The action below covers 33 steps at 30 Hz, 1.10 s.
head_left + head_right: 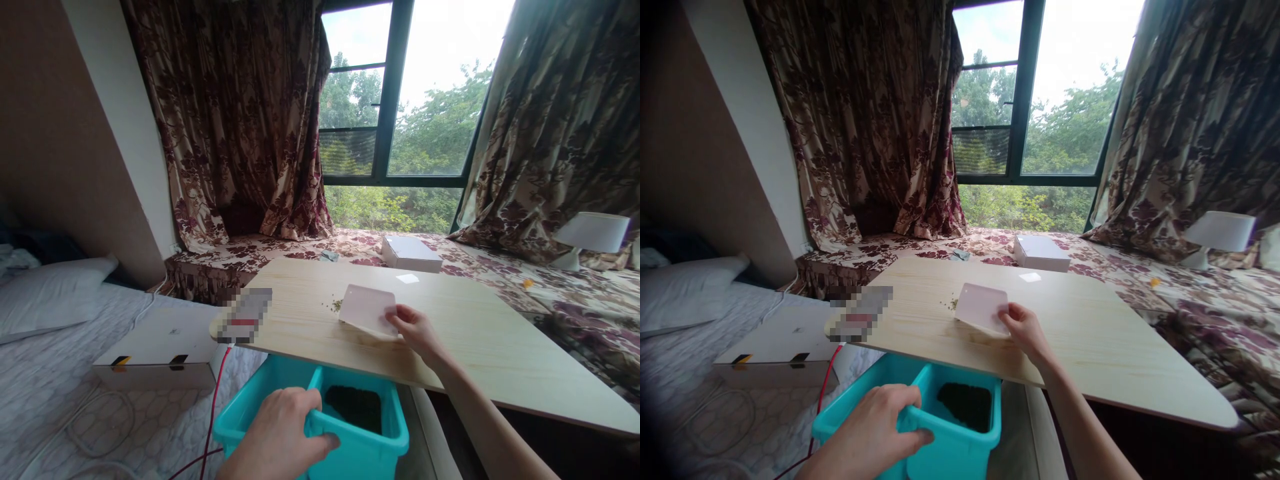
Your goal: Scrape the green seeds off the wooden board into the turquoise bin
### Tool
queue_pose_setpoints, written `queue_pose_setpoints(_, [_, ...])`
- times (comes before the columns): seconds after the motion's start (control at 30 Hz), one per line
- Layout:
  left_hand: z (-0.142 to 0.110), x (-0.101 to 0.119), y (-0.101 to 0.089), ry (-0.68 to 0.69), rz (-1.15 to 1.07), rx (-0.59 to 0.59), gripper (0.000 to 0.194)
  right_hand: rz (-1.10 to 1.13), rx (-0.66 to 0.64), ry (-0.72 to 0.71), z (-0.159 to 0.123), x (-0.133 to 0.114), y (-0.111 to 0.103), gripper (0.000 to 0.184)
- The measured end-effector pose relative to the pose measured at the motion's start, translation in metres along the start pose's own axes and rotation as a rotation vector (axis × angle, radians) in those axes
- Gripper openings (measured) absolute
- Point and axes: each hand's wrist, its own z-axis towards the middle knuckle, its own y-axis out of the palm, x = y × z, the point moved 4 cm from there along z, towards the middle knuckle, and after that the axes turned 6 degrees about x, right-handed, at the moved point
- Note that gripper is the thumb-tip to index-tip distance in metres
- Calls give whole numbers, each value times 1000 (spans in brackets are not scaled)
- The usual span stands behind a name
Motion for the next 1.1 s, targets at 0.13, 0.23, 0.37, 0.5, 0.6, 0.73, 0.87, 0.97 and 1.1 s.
queue_pose_setpoints(0.13, [0,-3,-3,-3,1,1,13,-24,-26,19,-2,-2,2,33])
queue_pose_setpoints(0.23, [0,-6,-5,4,8,16,14,-24,-115,42,-10,-9,2,29])
queue_pose_setpoints(0.37, [0,-8,-8,1,17,14,16,-21,-351,83,-28,-25,-1,26])
queue_pose_setpoints(0.5, [-2,-2,-4,3,44,-2,14,0,-396,114,-35,-29,-19,28])
queue_pose_setpoints(0.6, [-2,13,9,60,78,-43,17,48,-87,119,-25,-17,-44,34])
queue_pose_setpoints(0.73, [3,38,36,149,144,-132,29,46,138,122,-15,3,-59,33])
queue_pose_setpoints(0.87, [8,53,52,215,160,-149,33,27,189,100,-13,8,-53,27])
queue_pose_setpoints(0.97, [9,58,53,218,189,-160,33,10,211,90,-13,7,-45,25])
queue_pose_setpoints(1.1, [9,62,47,212,205,-179,34,8,184,88,-16,6,-33,23])
